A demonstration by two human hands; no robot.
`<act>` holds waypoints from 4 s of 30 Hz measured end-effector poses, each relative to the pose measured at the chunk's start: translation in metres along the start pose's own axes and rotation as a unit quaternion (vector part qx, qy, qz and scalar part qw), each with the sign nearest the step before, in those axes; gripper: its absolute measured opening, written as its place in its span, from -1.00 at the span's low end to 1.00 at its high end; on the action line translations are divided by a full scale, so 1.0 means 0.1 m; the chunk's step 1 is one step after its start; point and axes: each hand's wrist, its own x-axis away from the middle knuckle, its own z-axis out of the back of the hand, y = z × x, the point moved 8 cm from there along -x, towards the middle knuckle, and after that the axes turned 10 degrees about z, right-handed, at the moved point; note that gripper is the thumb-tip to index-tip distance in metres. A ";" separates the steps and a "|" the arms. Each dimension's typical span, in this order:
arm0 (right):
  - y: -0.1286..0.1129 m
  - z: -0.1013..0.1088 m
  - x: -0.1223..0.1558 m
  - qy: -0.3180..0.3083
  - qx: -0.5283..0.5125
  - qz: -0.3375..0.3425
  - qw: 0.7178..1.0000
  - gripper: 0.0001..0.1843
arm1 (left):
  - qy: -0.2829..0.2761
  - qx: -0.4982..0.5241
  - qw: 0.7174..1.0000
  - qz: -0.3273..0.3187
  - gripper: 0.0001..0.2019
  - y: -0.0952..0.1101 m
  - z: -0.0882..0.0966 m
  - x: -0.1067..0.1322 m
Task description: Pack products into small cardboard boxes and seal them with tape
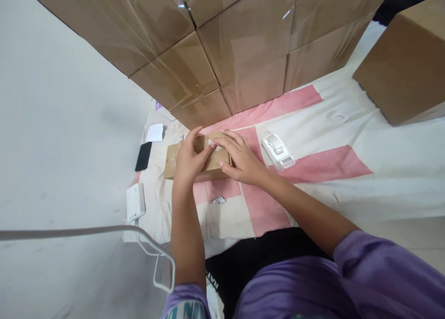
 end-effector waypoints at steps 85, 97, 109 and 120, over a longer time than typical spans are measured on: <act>0.69 1.16 0.26 0.165 0.065 -0.108 0.978 -0.77 | 0.123 0.325 0.913 0.213 -0.65 -1.89 -0.32 0.97; 0.42 0.52 0.29 0.136 -0.069 -0.110 0.982 -0.56 | 0.190 0.091 0.946 0.247 -0.71 -2.28 0.27 -0.05; 0.35 0.54 0.25 0.137 -0.052 -0.103 0.984 -0.60 | 0.303 0.196 0.923 0.133 -0.71 -1.81 0.68 0.29; -0.43 0.64 0.19 0.192 0.059 0.107 0.974 -0.60 | 0.094 0.231 0.954 -0.165 -0.73 0.46 0.28 1.03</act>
